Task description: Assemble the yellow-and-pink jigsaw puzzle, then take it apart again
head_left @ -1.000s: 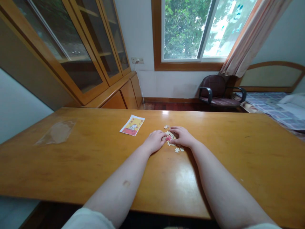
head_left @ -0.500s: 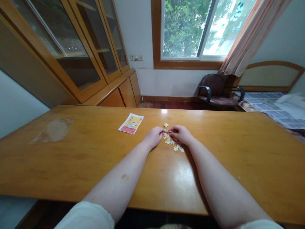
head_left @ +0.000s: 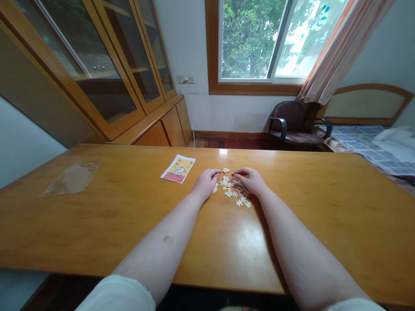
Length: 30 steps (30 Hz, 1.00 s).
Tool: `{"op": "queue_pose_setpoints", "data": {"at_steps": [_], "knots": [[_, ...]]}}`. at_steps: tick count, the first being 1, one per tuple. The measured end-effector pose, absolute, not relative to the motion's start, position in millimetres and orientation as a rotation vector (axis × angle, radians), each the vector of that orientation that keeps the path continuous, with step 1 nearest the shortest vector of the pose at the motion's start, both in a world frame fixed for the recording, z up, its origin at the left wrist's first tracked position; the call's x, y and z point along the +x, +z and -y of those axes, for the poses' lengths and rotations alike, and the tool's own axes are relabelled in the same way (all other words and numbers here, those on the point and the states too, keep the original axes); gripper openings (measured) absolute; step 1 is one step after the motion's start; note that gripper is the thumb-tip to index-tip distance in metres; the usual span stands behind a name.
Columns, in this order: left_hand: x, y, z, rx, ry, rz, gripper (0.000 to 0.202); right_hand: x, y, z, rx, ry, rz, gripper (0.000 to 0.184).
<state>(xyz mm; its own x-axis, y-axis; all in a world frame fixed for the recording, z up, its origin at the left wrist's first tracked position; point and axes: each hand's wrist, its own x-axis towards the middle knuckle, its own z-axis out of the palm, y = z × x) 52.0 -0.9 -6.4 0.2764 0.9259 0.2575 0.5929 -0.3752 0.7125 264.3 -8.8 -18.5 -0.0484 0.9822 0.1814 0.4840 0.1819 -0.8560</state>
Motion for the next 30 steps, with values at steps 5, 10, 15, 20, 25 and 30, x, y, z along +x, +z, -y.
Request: {"op": "queue_pose_setpoints", "data": {"at_steps": [5, 10, 15, 20, 25, 30], "knots": [[47, -6, -1, 2.093, 0.887, -1.424, 0.031, 273, -20, 4, -1.521, 0.579, 1.745, 0.019], [51, -7, 7, 2.283, 0.527, -1.461, 0.057, 274, -27, 1, -1.685, 0.416, 1.910, 0.036], [61, -11, 13, 2.420, 0.225, -1.341, 0.102, 258, -27, 10, -1.683, 0.507, 2.155, 0.048], [64, -12, 10, 2.407, 0.334, -1.309, 0.084, 249, -23, 12, -1.442, 0.682, 2.123, 0.036], [64, -13, 11, 2.396, 0.443, -1.332, 0.077, 249, -26, 11, -1.541, 0.570, 2.030, 0.051], [64, -13, 10, 2.408, 0.360, -1.296, 0.066, 248, -22, 14, -1.478, 0.560, 2.194, 0.047]]}}
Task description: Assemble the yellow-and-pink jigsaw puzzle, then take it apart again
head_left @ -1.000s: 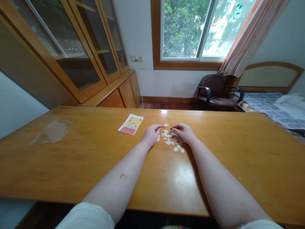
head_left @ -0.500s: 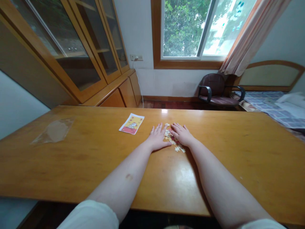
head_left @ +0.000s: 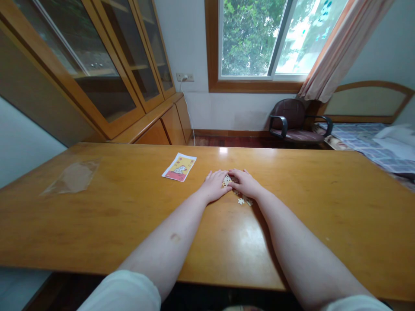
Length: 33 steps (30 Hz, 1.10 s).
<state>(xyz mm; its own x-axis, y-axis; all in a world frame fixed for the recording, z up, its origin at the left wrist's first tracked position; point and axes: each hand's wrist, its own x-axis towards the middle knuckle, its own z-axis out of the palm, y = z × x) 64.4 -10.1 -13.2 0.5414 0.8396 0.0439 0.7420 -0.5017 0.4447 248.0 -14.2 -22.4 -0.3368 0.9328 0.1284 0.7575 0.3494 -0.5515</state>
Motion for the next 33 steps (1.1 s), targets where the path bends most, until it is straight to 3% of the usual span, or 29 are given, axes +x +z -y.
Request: {"op": "queue_pose_setpoints", "data": {"at_steps": [7, 20, 24, 27, 33], "knots": [[63, -11, 3, 2.394, 0.525, -1.276, 0.025, 246, -18, 15, -1.447, 0.665, 2.077, 0.011], [62, -12, 1, 2.081, 0.812, -1.350, 0.024, 248, -12, 16, -1.448, 0.586, 1.987, 0.009], [61, -9, 4, 2.165, 0.699, -1.300, 0.025, 255, -16, 12, -1.476, 0.578, 1.943, 0.009], [61, -7, 7, 2.319, 0.599, -1.308, 0.039, 259, -20, 9, -1.520, 0.667, 1.828, 0.016], [69, -11, 21, 2.377, 0.269, -1.227, 0.111, 254, -33, 6, -1.219, 0.977, 1.604, 0.047]]}}
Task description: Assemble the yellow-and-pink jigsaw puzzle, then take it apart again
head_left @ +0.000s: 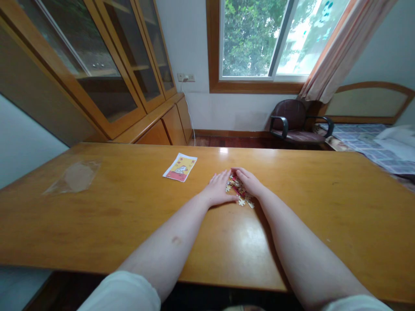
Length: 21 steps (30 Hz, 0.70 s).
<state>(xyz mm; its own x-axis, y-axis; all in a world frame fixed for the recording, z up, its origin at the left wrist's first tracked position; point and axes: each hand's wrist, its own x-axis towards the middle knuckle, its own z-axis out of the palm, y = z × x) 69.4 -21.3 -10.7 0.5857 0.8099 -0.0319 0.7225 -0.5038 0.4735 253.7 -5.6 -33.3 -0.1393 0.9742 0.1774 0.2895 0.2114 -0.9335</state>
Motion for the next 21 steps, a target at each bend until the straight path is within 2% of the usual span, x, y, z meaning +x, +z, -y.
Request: {"op": "queue_pose_setpoints", "data": {"at_steps": [3, 5, 6, 8, 10, 14, 19, 21], "knots": [[78, -10, 32, 2.420, 0.269, -1.146, 0.128, 249, -40, 4, -1.106, 1.127, 1.454, 0.065], [83, -6, 40, 2.466, 0.361, -1.105, 0.124, 248, -43, 2, -1.059, 1.197, 1.384, 0.073], [85, -4, 43, 2.508, 0.417, -1.047, 0.113, 248, -44, 0, -1.042, 1.220, 1.348, 0.076], [87, 0, 49, 2.598, 0.490, -0.850, 0.078, 250, -45, -3, -1.019, 1.253, 1.292, 0.083], [88, 3, 52, 2.686, 0.435, -0.578, 0.051, 252, -46, -7, -1.022, 1.264, 1.269, 0.086], [87, 2, 52, 2.779, 0.319, -0.421, 0.039, 255, -47, -12, -1.061, 1.261, 1.237, 0.084], [82, 2, 40, 2.790, 0.336, -0.634, 0.022, 256, -50, -11, -1.040, 1.192, 1.197, 0.078], [79, 2, 37, 2.759, 0.353, -0.780, 0.022, 258, -50, -9, -1.108, 1.113, 1.224, 0.076]]}}
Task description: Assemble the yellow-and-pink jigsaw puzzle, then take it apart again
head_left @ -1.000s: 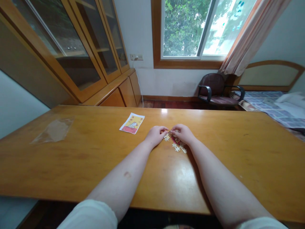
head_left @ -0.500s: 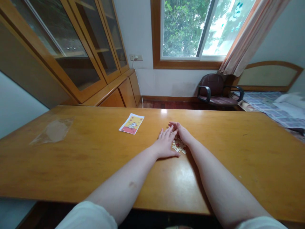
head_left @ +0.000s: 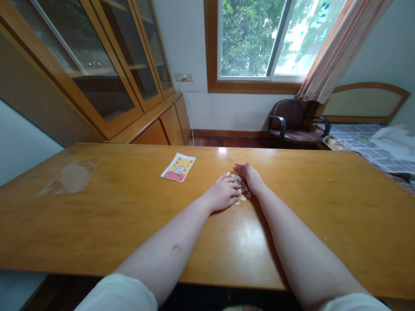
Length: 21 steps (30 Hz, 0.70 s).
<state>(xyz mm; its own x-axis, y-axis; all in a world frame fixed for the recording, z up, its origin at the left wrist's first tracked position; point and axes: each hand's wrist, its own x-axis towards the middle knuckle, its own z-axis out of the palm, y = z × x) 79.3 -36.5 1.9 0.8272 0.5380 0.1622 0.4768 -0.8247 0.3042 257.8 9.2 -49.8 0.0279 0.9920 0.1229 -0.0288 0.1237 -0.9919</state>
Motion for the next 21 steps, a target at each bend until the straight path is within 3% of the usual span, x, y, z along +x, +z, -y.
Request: {"op": "queue_pose_setpoints", "data": {"at_steps": [2, 5, 6, 8, 10, 13, 17, 21], "knots": [[78, 0, 36, 2.687, 0.343, -1.024, 0.039, 260, -47, -6, -1.189, 1.019, 1.296, 0.072], [77, -6, 38, 2.521, 0.210, -1.365, 0.105, 267, -37, 0, -1.267, 0.945, 1.554, 0.068], [77, -8, 38, 2.494, 0.153, -1.388, 0.117, 269, -34, 3, -1.276, 0.951, 1.690, 0.071], [77, -11, 36, 2.483, 0.073, -1.375, 0.126, 272, -27, 9, -1.312, 0.929, 1.982, 0.095], [76, -14, 32, 2.493, 0.045, -1.357, 0.121, 273, -22, 15, -1.386, 0.847, 2.206, 0.119], [74, -15, 24, 2.504, 0.088, -1.387, 0.099, 269, -21, 21, -1.477, 0.670, 2.394, 0.130], [75, -19, 18, 2.521, 0.160, -1.408, 0.074, 258, -28, 24, -1.479, 0.475, 2.452, 0.124], [78, -23, 13, 2.525, 0.235, -1.414, 0.063, 248, -33, 20, -1.478, 0.341, 2.387, 0.103]]}}
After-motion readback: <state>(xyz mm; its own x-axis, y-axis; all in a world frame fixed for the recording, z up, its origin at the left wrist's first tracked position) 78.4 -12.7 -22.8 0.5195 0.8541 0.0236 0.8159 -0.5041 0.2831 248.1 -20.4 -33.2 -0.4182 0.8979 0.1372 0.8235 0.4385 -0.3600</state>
